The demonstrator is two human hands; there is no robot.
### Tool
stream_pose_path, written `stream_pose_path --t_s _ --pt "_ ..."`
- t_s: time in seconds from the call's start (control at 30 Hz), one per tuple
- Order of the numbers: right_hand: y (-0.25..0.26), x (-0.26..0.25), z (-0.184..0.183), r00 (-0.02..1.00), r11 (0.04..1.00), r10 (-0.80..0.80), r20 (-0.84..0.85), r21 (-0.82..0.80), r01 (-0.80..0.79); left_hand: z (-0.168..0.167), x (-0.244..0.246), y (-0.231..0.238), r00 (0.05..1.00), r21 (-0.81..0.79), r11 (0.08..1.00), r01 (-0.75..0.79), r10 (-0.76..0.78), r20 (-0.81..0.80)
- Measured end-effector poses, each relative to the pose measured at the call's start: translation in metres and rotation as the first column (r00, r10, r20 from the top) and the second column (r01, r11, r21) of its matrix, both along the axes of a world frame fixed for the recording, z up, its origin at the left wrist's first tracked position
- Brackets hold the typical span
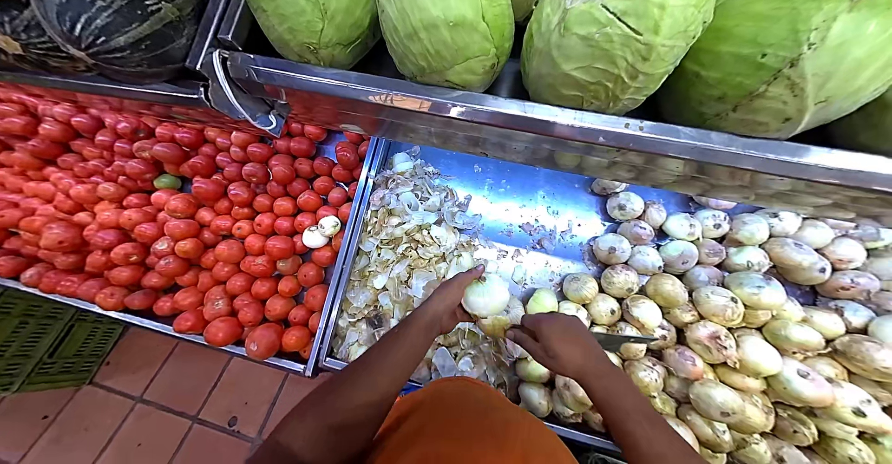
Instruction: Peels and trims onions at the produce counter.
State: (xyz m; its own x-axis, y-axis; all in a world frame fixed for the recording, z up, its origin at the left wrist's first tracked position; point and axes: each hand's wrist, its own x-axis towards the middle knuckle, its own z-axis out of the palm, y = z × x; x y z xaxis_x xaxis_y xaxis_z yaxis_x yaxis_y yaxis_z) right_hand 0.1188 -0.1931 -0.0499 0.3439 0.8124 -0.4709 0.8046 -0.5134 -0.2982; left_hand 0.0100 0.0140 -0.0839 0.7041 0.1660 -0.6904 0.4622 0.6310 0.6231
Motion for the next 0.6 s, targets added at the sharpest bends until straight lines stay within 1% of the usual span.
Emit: stream_pose_path --t_s 0.03,0.1,0.23,0.33,0.4,0.43,0.5,0.57,0.6 --pt "0.001 0.002 0.006 0.997 1.000 -0.023 0.074 -0.019 0.025 0.002 -0.002 0.000 0.999 0.016 0.999 0.037 -0.038 0.037" --pt "0.003 0.006 0.016 0.990 0.997 -0.058 0.125 -0.047 0.064 0.004 -0.005 -0.001 0.991 0.043 0.995 0.091 -0.094 0.090" --pt "0.008 0.011 0.025 0.991 0.996 -0.074 0.111 0.050 0.069 0.013 -0.006 -0.005 0.980 0.153 0.973 0.171 -0.184 0.077" --pt "0.016 0.015 0.029 0.995 1.000 -0.024 0.101 0.011 0.023 0.018 -0.005 -0.011 0.970 0.210 0.952 0.221 -0.238 0.059" --pt "0.017 0.018 0.027 0.996 0.999 0.030 0.079 0.019 -0.032 0.018 -0.003 -0.014 0.973 0.200 0.955 0.221 -0.231 0.028" --pt "0.016 0.020 0.024 0.995 0.996 0.065 0.078 0.051 -0.069 0.018 -0.003 -0.016 0.975 0.190 0.957 0.217 -0.222 0.006" --pt "0.012 0.022 0.014 0.982 0.973 0.143 0.127 0.164 -0.163 0.017 -0.004 -0.021 0.980 0.135 0.970 0.201 -0.198 -0.031" --pt "0.009 0.021 0.005 0.961 0.932 0.195 0.198 0.268 -0.244 0.018 -0.004 -0.027 0.991 0.061 0.991 0.118 -0.114 -0.065" --pt "0.008 0.016 0.003 0.949 0.912 0.222 0.224 0.295 -0.283 0.021 -0.003 -0.028 0.996 0.021 0.999 0.035 -0.033 -0.077"
